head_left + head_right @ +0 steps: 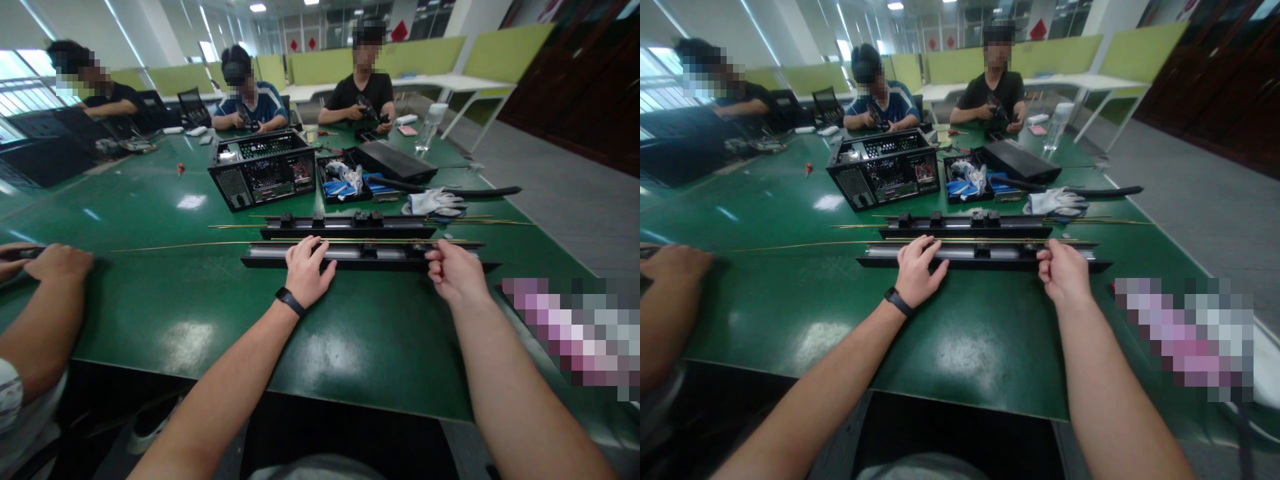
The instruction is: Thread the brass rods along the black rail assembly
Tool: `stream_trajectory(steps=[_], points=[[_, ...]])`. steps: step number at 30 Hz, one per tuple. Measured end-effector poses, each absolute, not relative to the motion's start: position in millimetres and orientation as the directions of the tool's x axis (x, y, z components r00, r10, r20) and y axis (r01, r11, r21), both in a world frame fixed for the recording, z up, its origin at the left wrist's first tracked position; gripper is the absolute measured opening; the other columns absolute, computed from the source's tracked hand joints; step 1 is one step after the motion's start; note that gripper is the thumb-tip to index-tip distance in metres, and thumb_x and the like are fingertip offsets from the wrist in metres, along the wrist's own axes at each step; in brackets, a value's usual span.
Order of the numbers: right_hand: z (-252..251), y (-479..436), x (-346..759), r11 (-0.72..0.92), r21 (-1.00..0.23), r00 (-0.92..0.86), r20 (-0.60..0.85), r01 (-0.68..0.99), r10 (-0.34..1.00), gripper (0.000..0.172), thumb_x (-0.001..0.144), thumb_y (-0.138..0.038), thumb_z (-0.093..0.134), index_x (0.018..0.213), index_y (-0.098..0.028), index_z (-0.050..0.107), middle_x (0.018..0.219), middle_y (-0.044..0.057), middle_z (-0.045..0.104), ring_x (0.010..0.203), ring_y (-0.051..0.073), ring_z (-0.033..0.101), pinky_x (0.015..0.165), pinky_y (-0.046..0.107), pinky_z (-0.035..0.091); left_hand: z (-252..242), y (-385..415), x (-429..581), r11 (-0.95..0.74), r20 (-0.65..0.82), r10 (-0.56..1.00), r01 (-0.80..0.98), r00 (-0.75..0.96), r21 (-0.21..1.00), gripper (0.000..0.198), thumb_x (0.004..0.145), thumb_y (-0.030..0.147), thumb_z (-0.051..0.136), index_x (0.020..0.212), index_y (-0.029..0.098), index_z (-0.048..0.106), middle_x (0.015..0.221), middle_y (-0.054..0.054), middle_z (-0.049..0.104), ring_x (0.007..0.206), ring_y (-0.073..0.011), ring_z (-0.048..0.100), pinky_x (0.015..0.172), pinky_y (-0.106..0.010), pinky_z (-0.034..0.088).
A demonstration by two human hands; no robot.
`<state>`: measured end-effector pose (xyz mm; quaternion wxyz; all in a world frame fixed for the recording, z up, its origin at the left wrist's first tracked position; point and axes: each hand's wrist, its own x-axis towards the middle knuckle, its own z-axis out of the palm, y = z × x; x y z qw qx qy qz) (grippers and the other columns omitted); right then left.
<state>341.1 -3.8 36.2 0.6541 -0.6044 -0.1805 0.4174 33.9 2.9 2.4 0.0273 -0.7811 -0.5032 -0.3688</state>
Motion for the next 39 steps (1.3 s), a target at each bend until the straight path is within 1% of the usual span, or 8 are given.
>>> stream_trajectory(steps=[4,10,15,19,23,29,34,39], points=[[35.3,-4.1,339.8,-0.078,-0.945,0.541,-0.248,-0.316,0.804,0.022,0.093,-0.029,0.078,0.084,-0.021,0.059,0.061,-0.004,0.061,0.035,0.005,0.041,0.027,0.015,0.024,2.0,3.0,34.1,-0.493,0.604,0.766,0.805,0.22,0.331,0.042,0.098,0.036,0.068,0.138,0.023,0.07,0.148,-0.016,0.067,0.147,-0.035,0.056,0.119,-0.053,0.039],[35.7,-2.9,338.6,-0.078,-0.937,0.578,-0.275,-0.342,0.768,0.017,0.101,-0.026,0.065,0.086,-0.02,0.06,0.061,-0.003,0.062,0.034,0.006,0.041,0.027,0.016,0.023,1.0,2.8,34.5,-0.498,0.613,0.759,0.803,0.219,0.328,0.041,0.099,0.035,0.068,0.138,0.022,0.07,0.147,-0.016,0.067,0.146,-0.034,0.056,0.119,-0.052,0.039],[38.2,-4.0,338.7,-0.103,-0.937,0.541,-0.279,-0.333,0.793,0.018,0.097,-0.027,0.071,0.085,-0.02,0.06,0.06,-0.004,0.06,0.034,0.005,0.04,0.027,0.015,0.023,1.6,2.8,34.8,-0.486,0.606,0.766,0.811,0.215,0.326,0.041,0.098,0.035,0.069,0.137,0.023,0.071,0.148,-0.016,0.067,0.146,-0.0341,0.056,0.119,-0.052,0.039],[38.0,-3.8,339.2,-0.085,-0.937,0.577,-0.279,-0.339,0.768,0.02,0.097,-0.029,0.072,0.084,-0.021,0.058,0.06,-0.004,0.061,0.035,0.005,0.041,0.027,0.014,0.023,1.8,3.0,34.5,-0.486,0.609,0.763,0.813,0.216,0.321,0.041,0.098,0.035,0.069,0.137,0.023,0.071,0.147,-0.016,0.068,0.146,-0.0341,0.057,0.119,-0.052,0.04],[37.1,-4.1,339.1,-0.082,-0.944,0.556,-0.257,-0.319,0.79,0.019,0.094,-0.025,0.075,0.083,-0.02,0.06,0.06,-0.005,0.06,0.035,0.005,0.04,0.027,0.014,0.023,1.3,3.4,34.4,-0.492,0.615,0.759,0.807,0.215,0.326,0.041,0.098,0.035,0.069,0.137,0.022,0.071,0.147,-0.016,0.068,0.145,-0.0344,0.057,0.119,-0.052,0.039],[35.9,-3.4,339.1,-0.086,-0.937,0.581,-0.28,-0.339,0.765,0.021,0.099,-0.029,0.07,0.084,-0.021,0.059,0.06,-0.005,0.061,0.035,0.005,0.041,0.027,0.015,0.024,1.2,3.1,34.5,-0.496,0.615,0.758,0.804,0.218,0.327,0.041,0.098,0.035,0.069,0.138,0.023,0.07,0.147,-0.016,0.067,0.146,-0.0344,0.057,0.119,-0.052,0.039],[35.7,-3.9,338.8,-0.088,-0.943,0.544,-0.259,-0.321,0.798,0.017,0.097,-0.022,0.07,0.084,-0.02,0.06,0.06,-0.005,0.06,0.036,0.004,0.041,0.027,0.015,0.024,1.4,2.6,34.6,-0.493,0.608,0.763,0.806,0.219,0.328,0.041,0.098,0.036,0.069,0.138,0.022,0.07,0.148,-0.016,0.067,0.146,-0.0343,0.056,0.119,-0.052,0.039],[37.9,-3.2,337.5,-0.102,-0.936,0.581,-0.291,-0.336,0.76,0.02,0.099,-0.031,0.07,0.086,-0.021,0.059,0.059,-0.006,0.06,0.035,0.005,0.04,0.027,0.015,0.023,0.8,2.8,34.5,-0.504,0.631,0.744,0.804,0.219,0.316,0.041,0.098,0.034,0.069,0.137,0.021,0.071,0.147,-0.016,0.068,0.145,-0.0339,0.057,0.118,-0.051,0.039]])
